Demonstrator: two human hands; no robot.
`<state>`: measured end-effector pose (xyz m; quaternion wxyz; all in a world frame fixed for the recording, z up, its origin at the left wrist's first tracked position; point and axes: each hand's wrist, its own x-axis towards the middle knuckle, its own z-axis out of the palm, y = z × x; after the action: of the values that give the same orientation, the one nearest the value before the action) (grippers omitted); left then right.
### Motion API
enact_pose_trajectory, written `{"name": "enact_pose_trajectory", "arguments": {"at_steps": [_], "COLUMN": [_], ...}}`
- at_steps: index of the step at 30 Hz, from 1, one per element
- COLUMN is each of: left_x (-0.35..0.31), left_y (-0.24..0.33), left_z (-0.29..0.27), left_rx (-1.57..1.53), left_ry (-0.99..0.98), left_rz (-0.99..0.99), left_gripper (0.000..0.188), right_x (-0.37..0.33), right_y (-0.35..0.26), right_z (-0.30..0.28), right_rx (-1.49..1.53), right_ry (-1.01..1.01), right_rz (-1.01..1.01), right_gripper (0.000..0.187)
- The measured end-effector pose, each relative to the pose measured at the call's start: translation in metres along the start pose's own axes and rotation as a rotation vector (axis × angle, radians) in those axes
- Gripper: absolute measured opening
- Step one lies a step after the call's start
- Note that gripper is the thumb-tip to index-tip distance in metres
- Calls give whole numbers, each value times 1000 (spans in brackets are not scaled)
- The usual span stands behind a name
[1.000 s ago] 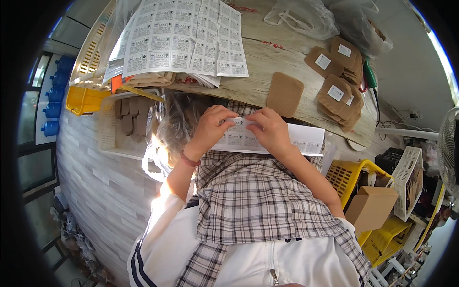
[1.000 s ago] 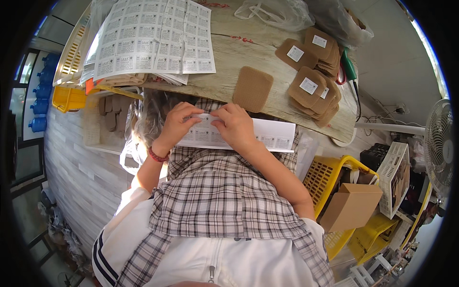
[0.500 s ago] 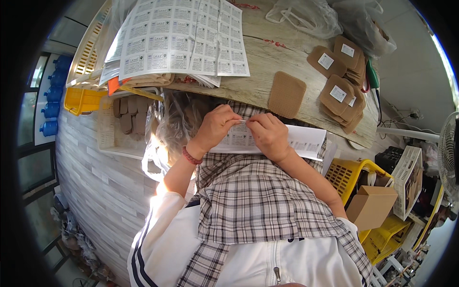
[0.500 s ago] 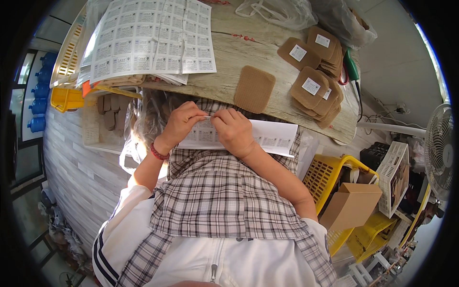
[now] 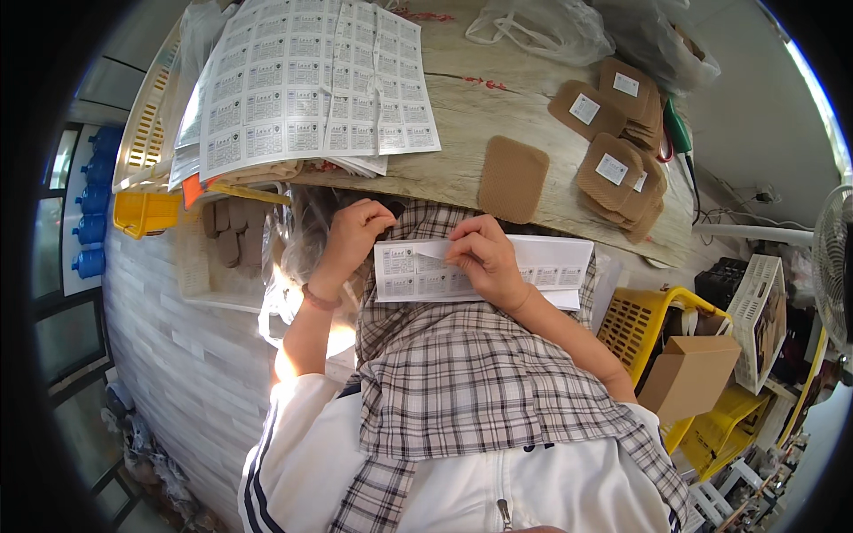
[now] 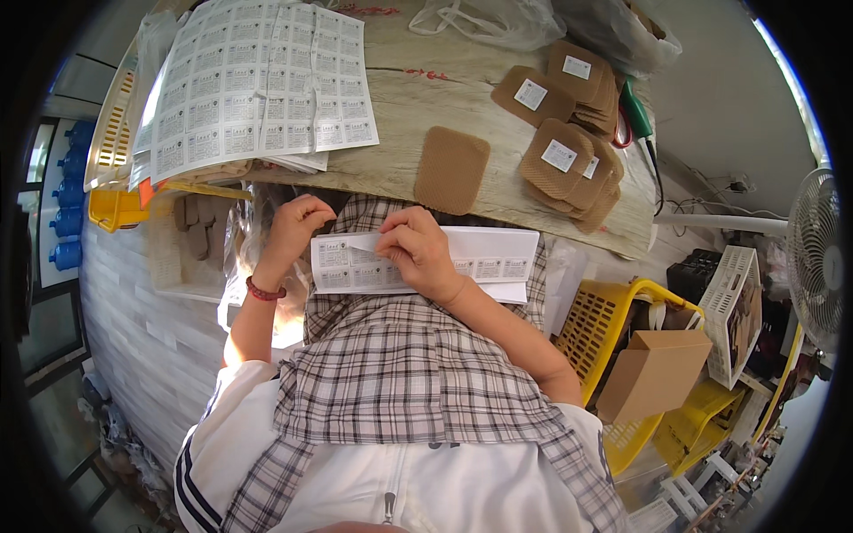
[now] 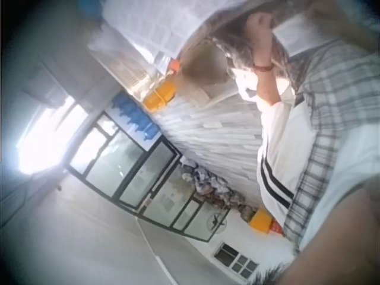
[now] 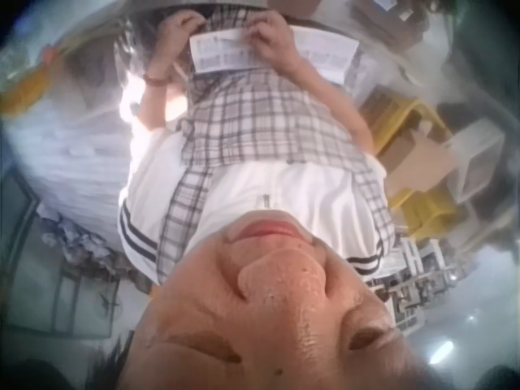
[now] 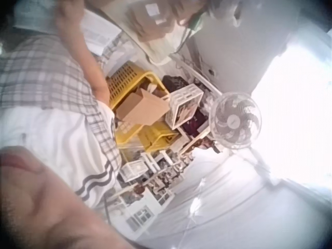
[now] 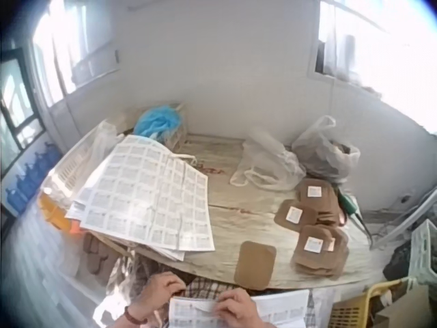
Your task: The person applies adhesive labels to small brown pads at a workbench. They peel labels from a sheet, place them on the pads, and stack the labeled pads. The person also handles a plastic bag and retrieves more pads from a basket.
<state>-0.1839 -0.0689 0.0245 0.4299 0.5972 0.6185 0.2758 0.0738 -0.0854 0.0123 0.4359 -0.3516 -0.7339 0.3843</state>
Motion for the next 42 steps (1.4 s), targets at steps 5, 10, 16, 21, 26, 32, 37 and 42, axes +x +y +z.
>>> {"name": "enact_pose_trajectory", "arguments": {"at_steps": [5, 10, 16, 21, 26, 32, 37, 42], "left_x": [-17, -23, -34, -38, -32, -2, 31, 42], "left_y": [48, 20, 14, 18, 10, 57, 80, 74], "left_z": [8, 13, 29, 20, 22, 20, 80, 106], "left_rx": [16, -144, -301, -413, -87, 311, 415, 536], "left_ry": [-10, -210, -146, -228, -192, 7, 31, -16], "left_rz": [264, 66, 129, -26, 46, 437, 707, 711], "left_gripper": [14, 20, 33, 44, 44, 36, 34, 35], "right_x": [-7, -7, -8, -6, -2, 35, 48, 49], "right_y": [-2, 3, 5, 7, 6, 33, 52, 62], "right_z": [-8, -4, -8, -9, -17, -97, -92, -87], "right_rx": [137, 172, 141, 190, 498, 366, 230, -144], "right_ry": [77, 118, 129, 72, 39, 451, 364, 349], "right_rz": [174, 200, 177, 143, 131, 437, 573, 616], "right_gripper": [13, 14, 14, 11, 7, 3, 3, 6]}}
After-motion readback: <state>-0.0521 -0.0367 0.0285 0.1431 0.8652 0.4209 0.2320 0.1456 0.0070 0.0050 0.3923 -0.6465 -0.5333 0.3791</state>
